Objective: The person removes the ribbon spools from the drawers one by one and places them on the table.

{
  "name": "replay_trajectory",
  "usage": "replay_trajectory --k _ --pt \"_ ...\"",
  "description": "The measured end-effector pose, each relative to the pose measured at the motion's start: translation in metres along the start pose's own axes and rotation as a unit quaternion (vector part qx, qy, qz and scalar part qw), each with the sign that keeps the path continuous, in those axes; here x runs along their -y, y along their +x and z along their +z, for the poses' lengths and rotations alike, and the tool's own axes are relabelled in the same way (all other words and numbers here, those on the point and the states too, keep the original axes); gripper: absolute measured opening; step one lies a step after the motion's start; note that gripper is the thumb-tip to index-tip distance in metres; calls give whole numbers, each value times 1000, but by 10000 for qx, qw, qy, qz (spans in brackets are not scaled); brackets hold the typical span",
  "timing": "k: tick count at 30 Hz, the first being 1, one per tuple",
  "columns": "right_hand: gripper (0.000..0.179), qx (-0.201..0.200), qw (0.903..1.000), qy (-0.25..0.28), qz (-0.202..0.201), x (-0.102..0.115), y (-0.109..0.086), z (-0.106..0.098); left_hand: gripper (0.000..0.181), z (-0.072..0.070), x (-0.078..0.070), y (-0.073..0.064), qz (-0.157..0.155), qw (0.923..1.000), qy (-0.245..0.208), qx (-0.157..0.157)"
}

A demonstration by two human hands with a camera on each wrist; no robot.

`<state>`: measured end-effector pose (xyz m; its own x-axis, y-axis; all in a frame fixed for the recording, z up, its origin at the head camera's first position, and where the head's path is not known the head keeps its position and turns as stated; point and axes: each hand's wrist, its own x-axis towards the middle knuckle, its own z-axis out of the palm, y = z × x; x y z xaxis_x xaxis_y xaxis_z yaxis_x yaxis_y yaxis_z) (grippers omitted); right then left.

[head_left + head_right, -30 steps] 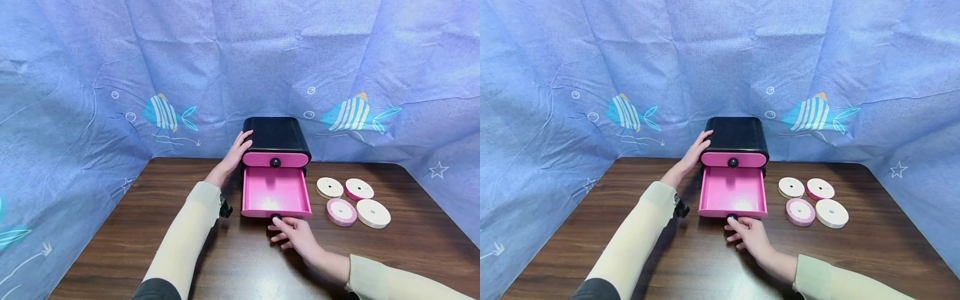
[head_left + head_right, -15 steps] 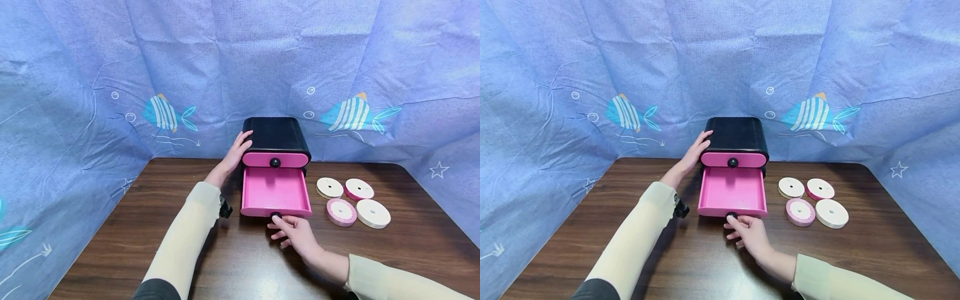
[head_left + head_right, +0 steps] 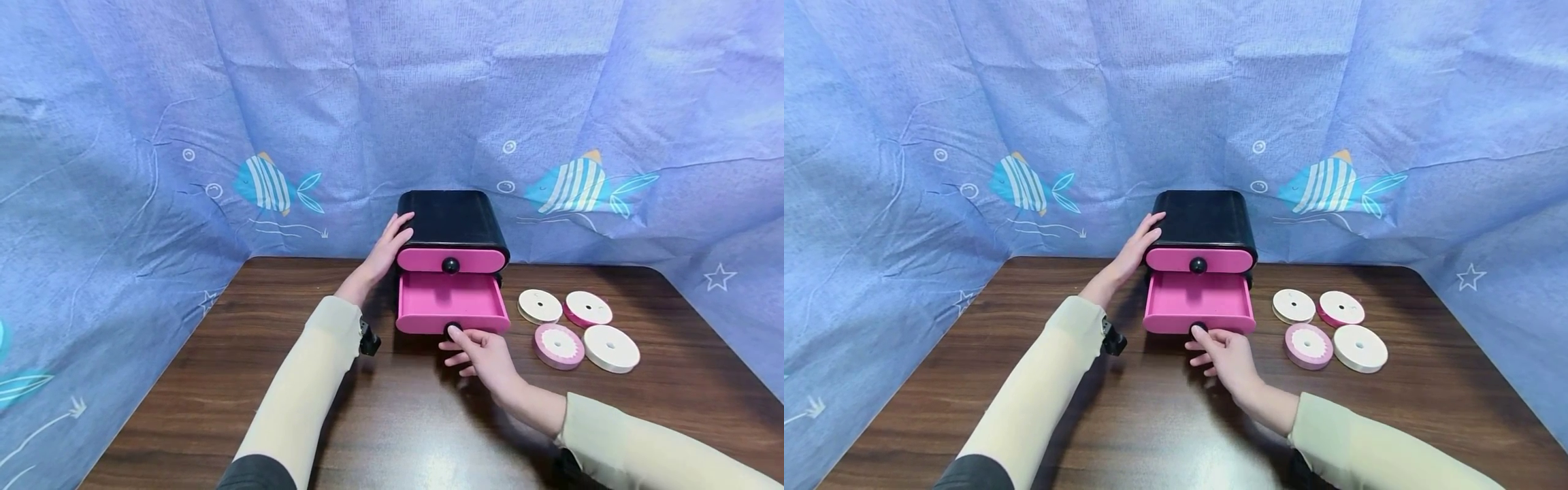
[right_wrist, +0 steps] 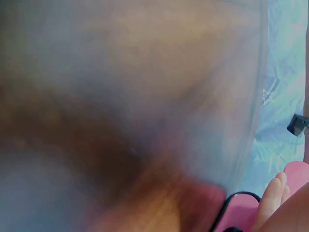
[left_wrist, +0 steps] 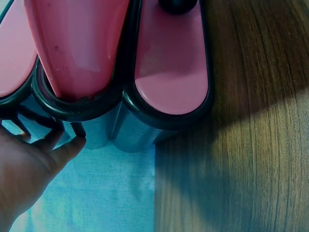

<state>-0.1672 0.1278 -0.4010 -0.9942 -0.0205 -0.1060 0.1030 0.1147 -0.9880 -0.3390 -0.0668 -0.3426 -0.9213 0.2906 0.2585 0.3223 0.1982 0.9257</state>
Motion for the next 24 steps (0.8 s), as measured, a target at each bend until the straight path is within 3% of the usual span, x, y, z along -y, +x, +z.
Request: replay_trajectory --k 10,24 --pt "47 18 10000 26 72 6 11 -1 53 0 1 1 3 10000 48 3" --pt "50 -108 9999 68 -97 7 54 1 53 0 -1 1 -38 9999 95 18"
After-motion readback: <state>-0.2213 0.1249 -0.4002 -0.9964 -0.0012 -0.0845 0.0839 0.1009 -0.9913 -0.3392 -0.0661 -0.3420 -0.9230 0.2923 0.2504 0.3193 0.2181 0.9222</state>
